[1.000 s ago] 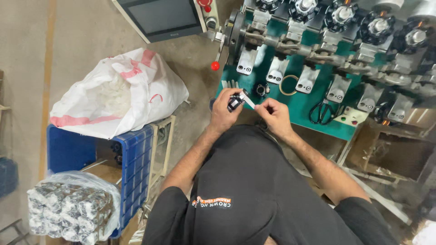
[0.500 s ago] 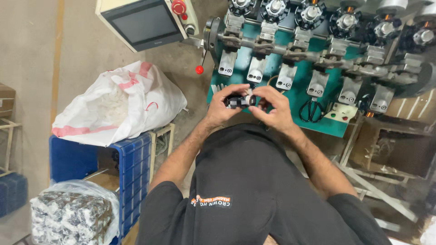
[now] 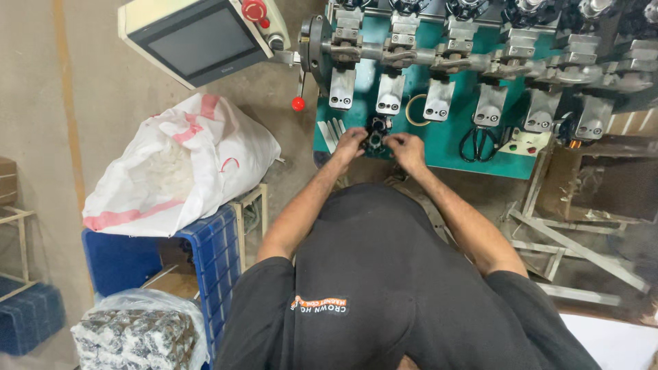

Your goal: The person unwraps black cylindrical parts from bubble wrap in a blue bin, carries them to a multi-station machine, and seats each part into the machine's chucks by hand. They use scissors to trim material at one station, then wrap finished parts in bubble wrap and place them back into the bin.

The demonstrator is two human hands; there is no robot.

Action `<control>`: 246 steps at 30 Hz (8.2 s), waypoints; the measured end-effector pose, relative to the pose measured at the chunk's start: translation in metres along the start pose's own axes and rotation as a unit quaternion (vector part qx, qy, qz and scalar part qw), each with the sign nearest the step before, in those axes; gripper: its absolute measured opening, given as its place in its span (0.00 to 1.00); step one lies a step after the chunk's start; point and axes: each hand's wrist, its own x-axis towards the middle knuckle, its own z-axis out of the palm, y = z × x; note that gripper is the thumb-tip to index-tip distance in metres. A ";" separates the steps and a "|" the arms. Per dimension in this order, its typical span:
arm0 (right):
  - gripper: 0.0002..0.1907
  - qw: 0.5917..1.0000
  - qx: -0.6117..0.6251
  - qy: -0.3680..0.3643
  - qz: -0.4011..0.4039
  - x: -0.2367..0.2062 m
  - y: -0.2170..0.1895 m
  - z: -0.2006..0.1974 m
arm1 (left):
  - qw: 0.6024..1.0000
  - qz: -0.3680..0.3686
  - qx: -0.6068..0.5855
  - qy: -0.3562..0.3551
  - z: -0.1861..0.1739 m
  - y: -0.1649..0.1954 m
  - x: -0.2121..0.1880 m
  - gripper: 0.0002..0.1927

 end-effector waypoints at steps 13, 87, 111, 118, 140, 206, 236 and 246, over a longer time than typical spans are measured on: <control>0.13 0.974 0.183 0.105 0.079 -0.040 0.052 -0.070 | 0.960 0.202 0.181 0.065 0.013 -0.011 0.000 0.16; 0.11 0.855 -0.265 -0.128 -0.427 -0.004 -0.042 -0.067 | 0.994 0.039 -0.080 -0.068 0.018 -0.012 -0.065 0.19; 0.02 0.796 0.412 -0.038 0.441 0.012 0.011 0.128 | 0.962 0.094 -0.140 0.214 -0.115 -0.041 -0.068 0.13; 0.06 0.853 0.432 -0.105 0.272 0.011 -0.021 0.108 | 0.944 0.246 0.159 0.151 -0.107 -0.042 -0.092 0.19; 0.08 0.948 0.167 -0.045 -0.268 -0.048 -0.079 -0.065 | 0.918 0.360 -0.080 -0.143 0.024 0.051 -0.114 0.20; 0.25 0.216 0.583 0.775 0.111 -0.539 0.393 -0.381 | 0.907 -0.080 0.404 -0.084 0.162 -0.063 -0.001 0.18; 0.19 0.827 -0.210 -0.480 -0.203 -0.128 -0.020 0.216 | 0.886 0.041 0.181 0.424 -0.203 -0.290 -0.296 0.20; 0.17 0.774 -0.239 -0.586 -0.029 -0.174 -0.009 0.390 | 0.562 0.097 0.079 0.818 -0.369 -0.369 -0.453 0.11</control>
